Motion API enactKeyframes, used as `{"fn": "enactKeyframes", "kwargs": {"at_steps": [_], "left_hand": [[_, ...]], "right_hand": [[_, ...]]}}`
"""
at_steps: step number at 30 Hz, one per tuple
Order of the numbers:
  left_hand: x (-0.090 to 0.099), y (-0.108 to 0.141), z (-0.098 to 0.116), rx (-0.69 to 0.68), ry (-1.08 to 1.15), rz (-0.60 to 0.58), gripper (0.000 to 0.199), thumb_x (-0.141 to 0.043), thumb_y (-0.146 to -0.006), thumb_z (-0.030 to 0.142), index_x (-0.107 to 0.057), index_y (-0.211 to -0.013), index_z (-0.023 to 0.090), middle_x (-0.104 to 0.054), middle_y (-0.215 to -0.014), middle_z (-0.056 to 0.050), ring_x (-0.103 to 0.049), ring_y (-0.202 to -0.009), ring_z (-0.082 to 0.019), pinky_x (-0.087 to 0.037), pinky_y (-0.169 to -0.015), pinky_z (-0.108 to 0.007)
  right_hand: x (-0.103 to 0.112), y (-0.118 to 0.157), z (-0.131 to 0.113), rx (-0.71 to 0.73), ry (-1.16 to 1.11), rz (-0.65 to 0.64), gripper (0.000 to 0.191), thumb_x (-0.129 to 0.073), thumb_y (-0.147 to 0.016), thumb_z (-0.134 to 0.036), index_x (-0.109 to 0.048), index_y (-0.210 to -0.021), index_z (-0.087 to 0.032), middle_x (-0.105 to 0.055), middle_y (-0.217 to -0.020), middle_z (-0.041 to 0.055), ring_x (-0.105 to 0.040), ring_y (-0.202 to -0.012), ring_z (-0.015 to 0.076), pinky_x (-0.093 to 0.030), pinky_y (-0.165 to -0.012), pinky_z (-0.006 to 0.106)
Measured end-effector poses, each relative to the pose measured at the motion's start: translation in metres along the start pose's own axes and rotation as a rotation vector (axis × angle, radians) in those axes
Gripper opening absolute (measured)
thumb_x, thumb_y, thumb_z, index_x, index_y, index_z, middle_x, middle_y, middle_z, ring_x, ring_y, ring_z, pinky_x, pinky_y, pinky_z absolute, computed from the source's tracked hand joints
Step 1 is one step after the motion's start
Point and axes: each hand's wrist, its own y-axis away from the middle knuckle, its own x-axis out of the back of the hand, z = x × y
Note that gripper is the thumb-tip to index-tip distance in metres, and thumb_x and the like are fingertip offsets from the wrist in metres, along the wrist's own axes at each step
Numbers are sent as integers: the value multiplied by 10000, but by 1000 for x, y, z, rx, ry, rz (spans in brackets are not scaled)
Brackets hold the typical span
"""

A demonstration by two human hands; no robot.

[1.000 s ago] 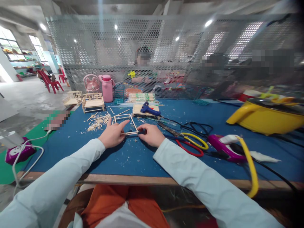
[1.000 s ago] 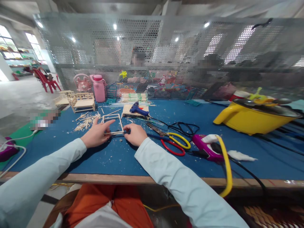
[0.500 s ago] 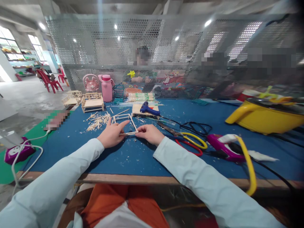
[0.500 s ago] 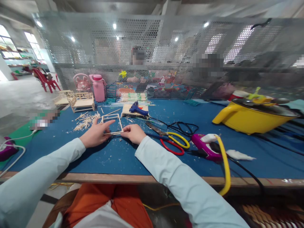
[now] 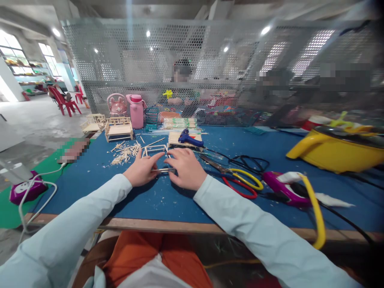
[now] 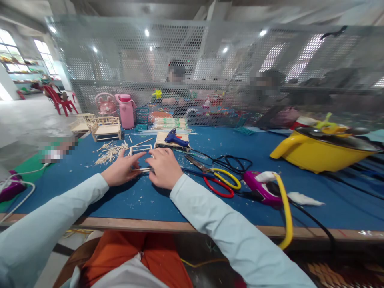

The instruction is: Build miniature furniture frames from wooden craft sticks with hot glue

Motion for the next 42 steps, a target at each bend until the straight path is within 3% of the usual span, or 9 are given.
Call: {"fn": "enactKeyframes", "kwargs": {"at_steps": [4,7,9,13,16,21,29,34,42], "left_hand": [[-3,-1,-2,-1,7,7,609,-506,-774,198,-237,-1321,189,-667,-847,-14,-571,-943,-190,-68,-1027,-541],[0,1,-2,4,16,-8,630,-514,-783,210,-210,-1335,195,-665,-847,-5,-561,-968,-191,-62,-1030,-543],[5,5,-2,24,3,11,685,-572,-760,257,-209,-1339,207,-647,-969,-34,-521,-1044,-214,-65,-1026,-556],[13,21,-6,200,-77,135,857,-727,-601,399,-287,-1310,203,-520,-1194,-116,-432,-1131,-295,-242,-979,-515],[11,31,-8,360,-59,123,730,-722,-573,478,-447,-1174,170,-572,-1048,-105,-498,-1012,-282,-382,-865,-423],[4,30,-3,450,-68,73,424,-635,-639,544,-595,-873,193,-587,-939,-76,-525,-951,-274,-413,-781,-402],[4,24,2,459,-41,34,314,-592,-697,509,-649,-816,224,-622,-872,-41,-552,-884,-246,-401,-713,-360],[3,23,0,435,-31,49,270,-544,-757,447,-668,-854,227,-628,-844,-39,-555,-848,-223,-395,-701,-333],[0,22,-2,424,-11,25,254,-535,-765,430,-682,-836,236,-615,-813,-38,-555,-807,-212,-384,-653,-305]], "right_hand": [[-2,-13,-2,80,101,-170,166,-580,-707,-245,-684,-816,-176,-600,-1061,123,-451,-1067,283,-101,-977,570],[-8,-16,1,65,76,-209,135,-568,-742,-229,-689,-793,-197,-610,-1088,101,-436,-1105,270,-85,-974,595],[-11,-15,3,40,36,-218,123,-579,-749,-239,-687,-798,-205,-616,-1092,84,-435,-1116,260,-81,-974,602],[-13,-14,6,-16,-41,-225,101,-591,-751,-249,-684,-776,-217,-621,-1095,67,-442,-1115,251,-71,-971,611],[-13,-14,7,-24,-65,-231,93,-591,-751,-246,-681,-758,-224,-623,-1097,61,-448,-1113,252,-88,-965,612],[-12,-13,6,16,11,-197,100,-582,-760,-235,-679,-765,-215,-626,-1100,61,-453,-1110,254,-73,-977,592],[-8,-14,2,110,96,-244,189,-468,-816,-173,-653,-783,-186,-680,-835,66,-555,-932,205,-42,-999,548],[-7,-13,3,52,-2,-273,230,-460,-786,-121,-626,-924,-201,-673,-870,63,-583,-893,188,-75,-1001,538],[-7,-13,-2,-1,-49,-268,206,-458,-746,-113,-614,-858,-187,-649,-826,54,-561,-872,195,-108,-995,532]]}}
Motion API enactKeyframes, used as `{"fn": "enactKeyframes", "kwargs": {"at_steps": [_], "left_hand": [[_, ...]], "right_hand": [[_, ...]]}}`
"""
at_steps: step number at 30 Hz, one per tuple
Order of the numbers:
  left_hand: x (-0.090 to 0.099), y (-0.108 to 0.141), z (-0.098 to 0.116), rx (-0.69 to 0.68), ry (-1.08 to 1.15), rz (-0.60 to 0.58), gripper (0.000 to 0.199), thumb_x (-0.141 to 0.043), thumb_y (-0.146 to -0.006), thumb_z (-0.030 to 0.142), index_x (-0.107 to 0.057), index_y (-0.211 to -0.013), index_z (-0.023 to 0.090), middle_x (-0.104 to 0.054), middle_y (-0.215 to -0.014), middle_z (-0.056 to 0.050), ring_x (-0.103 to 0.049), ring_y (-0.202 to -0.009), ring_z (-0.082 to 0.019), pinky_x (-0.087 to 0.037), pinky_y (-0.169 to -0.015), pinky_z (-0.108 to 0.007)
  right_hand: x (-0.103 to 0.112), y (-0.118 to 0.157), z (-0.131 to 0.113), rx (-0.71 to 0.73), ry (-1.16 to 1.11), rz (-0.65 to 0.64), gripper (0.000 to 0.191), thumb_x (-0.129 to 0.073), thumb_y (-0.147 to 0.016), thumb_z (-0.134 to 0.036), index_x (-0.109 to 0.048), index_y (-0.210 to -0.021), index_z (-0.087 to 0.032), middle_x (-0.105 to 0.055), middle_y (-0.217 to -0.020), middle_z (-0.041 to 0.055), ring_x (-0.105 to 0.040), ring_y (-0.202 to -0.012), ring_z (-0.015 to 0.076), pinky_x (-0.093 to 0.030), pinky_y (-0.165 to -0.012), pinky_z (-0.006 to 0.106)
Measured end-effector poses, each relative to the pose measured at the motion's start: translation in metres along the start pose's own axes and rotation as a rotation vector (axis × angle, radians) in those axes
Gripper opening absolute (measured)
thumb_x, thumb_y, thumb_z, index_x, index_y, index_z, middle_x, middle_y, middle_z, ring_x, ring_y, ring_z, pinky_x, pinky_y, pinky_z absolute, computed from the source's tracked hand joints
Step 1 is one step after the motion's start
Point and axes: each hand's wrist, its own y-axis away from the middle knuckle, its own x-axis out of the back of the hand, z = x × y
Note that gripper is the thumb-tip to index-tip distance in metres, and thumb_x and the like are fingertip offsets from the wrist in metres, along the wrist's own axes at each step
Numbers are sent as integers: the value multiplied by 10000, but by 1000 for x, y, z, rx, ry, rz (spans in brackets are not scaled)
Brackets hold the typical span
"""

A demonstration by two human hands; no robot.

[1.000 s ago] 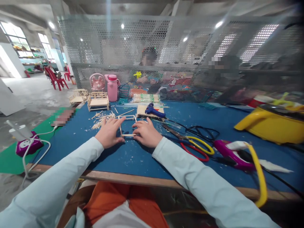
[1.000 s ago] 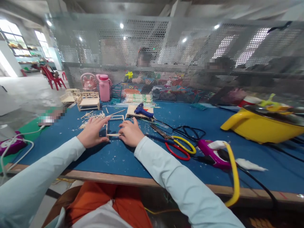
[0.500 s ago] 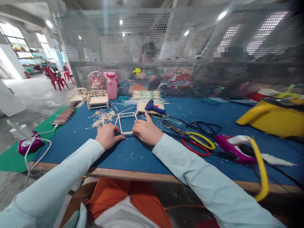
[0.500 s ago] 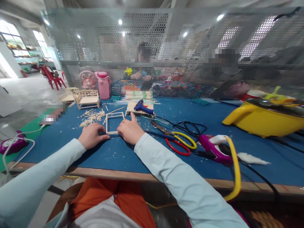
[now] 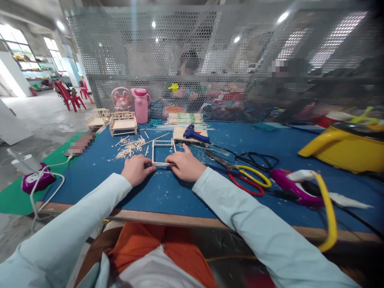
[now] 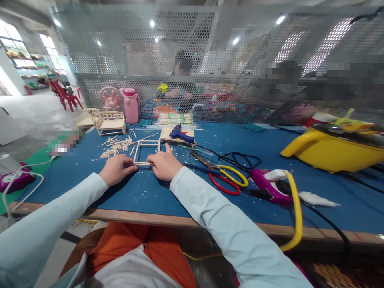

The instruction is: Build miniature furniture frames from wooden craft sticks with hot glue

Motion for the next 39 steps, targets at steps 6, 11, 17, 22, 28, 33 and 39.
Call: {"fn": "enactKeyframes", "kwargs": {"at_steps": [6,11,17,22,28,33,39], "left_hand": [[-1,0,-1,3,-5,-8,232,-548,-752,410,-675,-826,230,-610,-813,-37,-551,-803,-211,-383,-643,-300],[-1,0,-2,9,23,-17,233,-547,-748,411,-679,-807,228,-615,-813,-37,-550,-779,-201,-390,-650,-299],[-2,0,-3,-11,46,-20,230,-544,-753,397,-677,-797,216,-614,-805,-38,-546,-759,-191,-390,-646,-287],[-3,-1,-4,-15,67,-10,229,-547,-753,397,-680,-796,216,-610,-800,-37,-541,-740,-183,-380,-638,-278],[-4,-1,-5,-22,72,7,220,-559,-750,379,-683,-787,202,-606,-798,-40,-534,-730,-178,-370,-634,-272],[-4,-1,-4,-53,106,9,204,-577,-743,361,-683,-762,188,-601,-763,-39,-526,-701,-169,-373,-629,-270],[0,1,0,-122,275,121,173,-594,-736,316,-673,-760,165,-606,-719,-34,-526,-682,-151,-393,-653,-264]], "right_hand": [[-1,1,0,-20,14,23,150,-507,-744,-155,-624,-835,-179,-610,-927,83,-494,-976,234,-111,-983,546],[-3,-1,1,-33,-22,1,138,-520,-748,-171,-625,-836,-178,-607,-932,82,-489,-984,236,-134,-974,541],[2,5,14,0,-152,64,418,-588,-621,-144,-582,-1036,-189,-577,-1111,95,-445,-1106,269,-153,-990,528],[14,15,41,-25,-253,385,504,-446,-560,-74,-565,-1040,-173,-581,-1104,100,-498,-1057,237,-340,-933,406],[12,16,53,-203,-287,548,335,-390,-593,-74,-613,-831,-151,-644,-848,75,-579,-815,199,-435,-788,335],[3,11,31,13,-201,411,262,-488,-622,-124,-650,-826,-154,-647,-916,92,-552,-910,224,-370,-861,375],[-4,8,15,33,-124,226,136,-599,-701,-255,-659,-801,-184,-658,-927,61,-538,-941,231,-263,-892,437]]}}
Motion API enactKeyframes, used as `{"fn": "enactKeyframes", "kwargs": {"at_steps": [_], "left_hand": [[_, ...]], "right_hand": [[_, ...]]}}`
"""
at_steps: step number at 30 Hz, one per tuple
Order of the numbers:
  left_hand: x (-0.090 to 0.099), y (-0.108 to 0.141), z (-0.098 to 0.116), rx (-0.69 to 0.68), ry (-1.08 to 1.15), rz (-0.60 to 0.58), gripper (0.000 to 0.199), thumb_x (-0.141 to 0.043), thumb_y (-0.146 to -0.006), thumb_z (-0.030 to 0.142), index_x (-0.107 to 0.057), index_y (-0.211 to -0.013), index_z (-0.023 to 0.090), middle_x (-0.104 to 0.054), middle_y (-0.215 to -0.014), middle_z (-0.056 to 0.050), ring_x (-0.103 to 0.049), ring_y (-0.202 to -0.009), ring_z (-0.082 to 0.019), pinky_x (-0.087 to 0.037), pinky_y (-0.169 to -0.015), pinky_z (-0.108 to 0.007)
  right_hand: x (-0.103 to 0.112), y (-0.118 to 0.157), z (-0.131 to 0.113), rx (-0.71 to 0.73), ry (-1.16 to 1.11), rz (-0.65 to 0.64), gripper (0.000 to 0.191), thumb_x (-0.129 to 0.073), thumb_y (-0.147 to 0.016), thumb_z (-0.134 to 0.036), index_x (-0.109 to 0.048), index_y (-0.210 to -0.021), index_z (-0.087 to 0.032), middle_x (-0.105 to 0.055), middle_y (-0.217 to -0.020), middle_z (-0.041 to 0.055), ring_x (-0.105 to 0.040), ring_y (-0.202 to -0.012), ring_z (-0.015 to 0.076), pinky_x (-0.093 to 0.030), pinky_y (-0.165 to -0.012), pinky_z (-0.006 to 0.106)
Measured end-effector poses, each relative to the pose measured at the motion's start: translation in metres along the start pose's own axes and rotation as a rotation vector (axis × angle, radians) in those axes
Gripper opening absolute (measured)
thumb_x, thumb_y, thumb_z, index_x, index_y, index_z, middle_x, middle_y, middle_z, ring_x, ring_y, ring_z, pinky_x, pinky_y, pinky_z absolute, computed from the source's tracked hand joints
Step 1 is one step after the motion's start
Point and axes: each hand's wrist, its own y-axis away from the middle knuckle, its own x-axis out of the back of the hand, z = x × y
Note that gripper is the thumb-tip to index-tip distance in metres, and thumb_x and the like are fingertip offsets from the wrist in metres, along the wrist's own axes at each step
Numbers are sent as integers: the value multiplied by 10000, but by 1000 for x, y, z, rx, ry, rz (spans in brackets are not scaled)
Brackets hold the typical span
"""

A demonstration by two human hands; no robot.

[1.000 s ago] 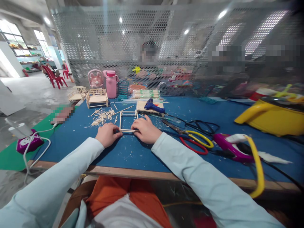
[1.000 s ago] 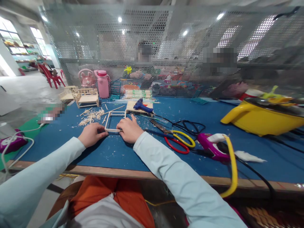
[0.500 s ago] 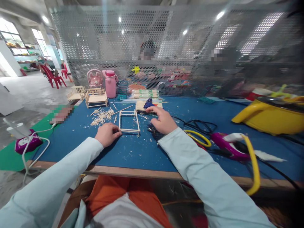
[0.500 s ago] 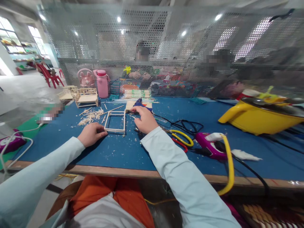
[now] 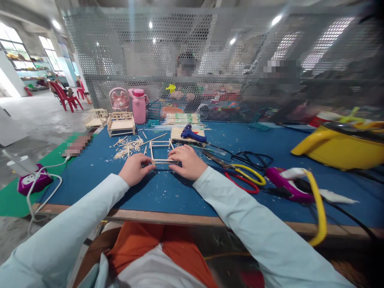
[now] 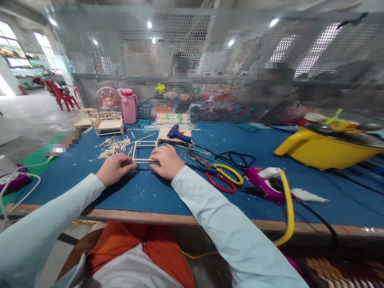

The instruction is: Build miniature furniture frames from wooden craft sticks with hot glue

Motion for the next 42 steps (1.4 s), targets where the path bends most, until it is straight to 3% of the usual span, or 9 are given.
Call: {"fn": "enactKeyframes", "kwargs": {"at_steps": [8,15,24,25,29,31,33,38,42], "left_hand": [[0,1,4,20,421,14,200,-607,-710,326,-668,-784,150,-635,-734,-25,-517,-614,-118,-415,-609,-243],[1,1,4,27,445,-10,220,-584,-725,332,-675,-795,144,-638,-725,-32,-507,-583,-108,-414,-566,-230],[2,1,5,14,132,-54,207,-533,-746,307,-667,-754,150,-643,-706,-31,-513,-580,-115,-401,-569,-227],[3,1,3,16,87,-61,209,-524,-750,304,-667,-756,152,-644,-702,-32,-518,-588,-121,-400,-575,-231],[17,9,-8,14,-106,-123,210,-497,-754,291,-664,-751,164,-646,-697,-41,-542,-617,-152,-392,-584,-249],[28,20,-15,8,-176,-135,213,-476,-763,290,-654,-740,176,-646,-700,-41,-551,-628,-162,-390,-583,-255],[43,36,-19,15,-212,-136,209,-461,-770,290,-639,-735,186,-645,-709,-34,-555,-631,-165,-390,-584,-256],[69,74,8,-40,-240,122,231,-400,-826,295,-578,-720,194,-594,-701,-32,-529,-663,-163,-391,-620,-264],[61,90,57,-329,-167,66,183,-429,-824,222,-578,-721,196,-579,-702,-35,-519,-676,-153,-402,-622,-252]], "right_hand": [[4,-1,12,37,-81,84,150,-533,-795,-257,-656,-762,-178,-678,-871,58,-558,-873,188,-307,-824,364],[4,0,11,74,-114,113,156,-541,-787,-268,-668,-738,-192,-663,-873,58,-551,-871,187,-324,-819,360],[-3,0,9,7,-22,22,95,-600,-727,-259,-675,-731,-202,-651,-914,63,-536,-954,232,-290,-903,452],[-3,0,10,16,-18,2,136,-632,-700,-287,-679,-795,-201,-643,-964,77,-526,-988,247,-292,-914,461],[14,9,13,80,-46,-33,721,-732,-563,-390,-505,-1209,-166,-499,-1247,153,-419,-1167,291,-310,-962,466],[30,21,14,57,-60,0,758,-697,-614,-404,-425,-1275,-151,-454,-1294,161,-389,-1206,274,-317,-981,452],[46,36,13,-24,-45,63,612,-632,-696,-384,-462,-1235,-151,-485,-1263,151,-418,-1187,256,-335,-980,440],[58,70,-29,-179,-13,223,262,-476,-827,-322,-609,-1010,-190,-632,-1022,104,-563,-985,228,-423,-887,409],[36,76,-89,-16,-31,212,369,-446,-848,-306,-497,-1195,-195,-579,-1174,107,-497,-1098,234,-382,-922,399]]}}
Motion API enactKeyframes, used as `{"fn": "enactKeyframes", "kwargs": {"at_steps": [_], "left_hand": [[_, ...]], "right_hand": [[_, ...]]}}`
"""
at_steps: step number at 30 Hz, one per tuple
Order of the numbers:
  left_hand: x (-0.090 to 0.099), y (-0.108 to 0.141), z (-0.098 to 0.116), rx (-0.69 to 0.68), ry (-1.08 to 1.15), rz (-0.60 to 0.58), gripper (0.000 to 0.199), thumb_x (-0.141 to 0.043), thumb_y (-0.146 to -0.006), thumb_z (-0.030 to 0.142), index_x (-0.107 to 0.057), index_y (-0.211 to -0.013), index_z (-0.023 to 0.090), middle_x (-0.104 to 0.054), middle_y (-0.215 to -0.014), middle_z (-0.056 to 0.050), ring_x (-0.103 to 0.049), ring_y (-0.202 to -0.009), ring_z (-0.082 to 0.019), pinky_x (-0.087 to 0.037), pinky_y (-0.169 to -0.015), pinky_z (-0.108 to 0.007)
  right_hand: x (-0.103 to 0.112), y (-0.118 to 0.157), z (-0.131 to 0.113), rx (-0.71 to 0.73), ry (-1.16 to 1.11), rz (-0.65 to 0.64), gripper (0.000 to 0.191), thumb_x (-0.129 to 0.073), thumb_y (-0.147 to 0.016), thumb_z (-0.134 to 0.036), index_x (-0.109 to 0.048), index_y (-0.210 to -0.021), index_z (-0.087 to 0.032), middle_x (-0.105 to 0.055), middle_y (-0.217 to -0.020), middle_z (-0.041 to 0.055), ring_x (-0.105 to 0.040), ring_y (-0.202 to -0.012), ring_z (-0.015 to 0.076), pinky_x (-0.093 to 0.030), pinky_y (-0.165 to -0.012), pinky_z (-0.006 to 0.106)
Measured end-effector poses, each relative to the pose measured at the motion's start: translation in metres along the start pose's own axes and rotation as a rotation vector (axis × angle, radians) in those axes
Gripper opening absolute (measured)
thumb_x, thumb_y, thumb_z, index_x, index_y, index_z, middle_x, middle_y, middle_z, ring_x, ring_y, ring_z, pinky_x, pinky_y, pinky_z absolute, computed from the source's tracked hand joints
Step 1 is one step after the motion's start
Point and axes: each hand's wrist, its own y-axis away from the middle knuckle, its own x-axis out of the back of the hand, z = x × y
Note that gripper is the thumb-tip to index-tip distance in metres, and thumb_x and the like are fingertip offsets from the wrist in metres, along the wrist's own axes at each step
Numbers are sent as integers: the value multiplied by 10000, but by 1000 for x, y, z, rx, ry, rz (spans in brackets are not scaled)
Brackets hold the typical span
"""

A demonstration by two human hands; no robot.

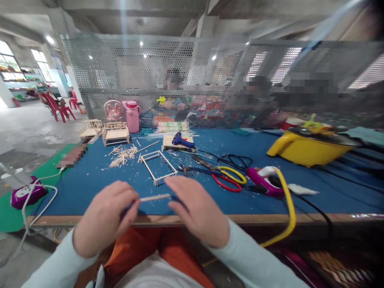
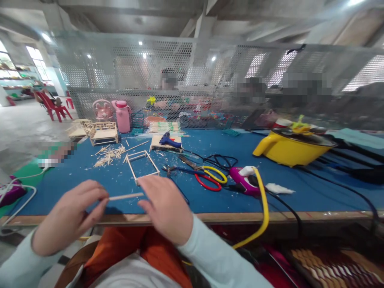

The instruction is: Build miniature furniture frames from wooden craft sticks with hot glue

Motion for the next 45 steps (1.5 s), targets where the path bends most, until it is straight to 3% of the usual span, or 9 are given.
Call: {"fn": "enactKeyframes", "kwargs": {"at_steps": [3,10,15,20,26,32,38,42,45], "left_hand": [[-15,-5,21,-97,111,-14,176,-448,-818,184,-597,-725,195,-594,-701,-38,-520,-660,-150,-406,-605,-252],[-66,-13,25,249,606,203,211,-456,-853,270,-649,-900,200,-621,-957,-75,-557,-914,-177,-437,-801,-283],[-81,-17,28,496,896,358,279,-382,-879,366,-558,-763,183,-600,-854,-51,-549,-844,-154,-427,-774,-270],[-89,-20,21,623,1073,205,364,-381,-833,523,-451,-708,187,-368,-526,54,-348,-446,-79,-317,-436,-198],[-94,-21,21,652,1072,113,367,-370,-837,517,-419,-685,186,-324,-552,59,-288,-456,-72,-258,-429,-194],[-84,-30,32,512,901,177,317,-318,-878,432,-488,-778,184,-473,-716,-9,-458,-668,-128,-388,-654,-246],[-84,-45,40,313,762,154,127,-443,-835,318,-414,-785,205,-465,-735,-4,-456,-700,-143,-373,-676,-258],[-85,-47,39,327,729,148,275,-373,-864,303,-251,-634,214,-337,-586,49,-318,-537,-110,-283,-535,-230],[-86,-42,44,253,764,67,255,-374,-862,290,-268,-644,210,-363,-613,39,-325,-564,-112,-286,-548,-232]], "right_hand": [[-22,3,-21,17,-31,-75,282,-373,-859,-211,-559,-1068,-176,-655,-977,104,-571,-907,218,-413,-790,369],[-50,2,-20,-240,-193,-132,269,-298,-865,-156,-561,-812,-173,-651,-743,60,-586,-655,164,-393,-585,268],[-36,6,0,-281,-61,-153,334,-543,-774,-273,-500,-1089,-171,-624,-955,81,-575,-838,199,-431,-706,299],[-18,18,51,-604,487,-153,196,-527,-793,-356,-554,-842,-168,-613,-837,129,-578,-780,256,-407,-614,327],[-7,19,66,-752,474,-173,174,-387,-867,-284,-506,-771,-200,-591,-613,64,-556,-528,205,-284,-466,272],[19,21,31,-774,-421,451,291,-392,-843,-482,-396,-705,-226,-399,-527,-39,-372,-434,114,-292,-426,233],[7,21,-14,-864,-1407,325,391,-513,-766,-534,-336,-631,-213,-215,-457,-103,-119,-359,44,-135,-326,155],[-7,22,-18,-765,-1459,388,183,-626,-697,-308,-467,-727,-221,-531,-724,-4,-488,-574,92,-414,-480,200],[-18,23,-14,-613,-1512,266,425,-572,-562,-180,-512,-977,-245,-547,-1096,63,-542,-954,195,-473,-753,326]]}}
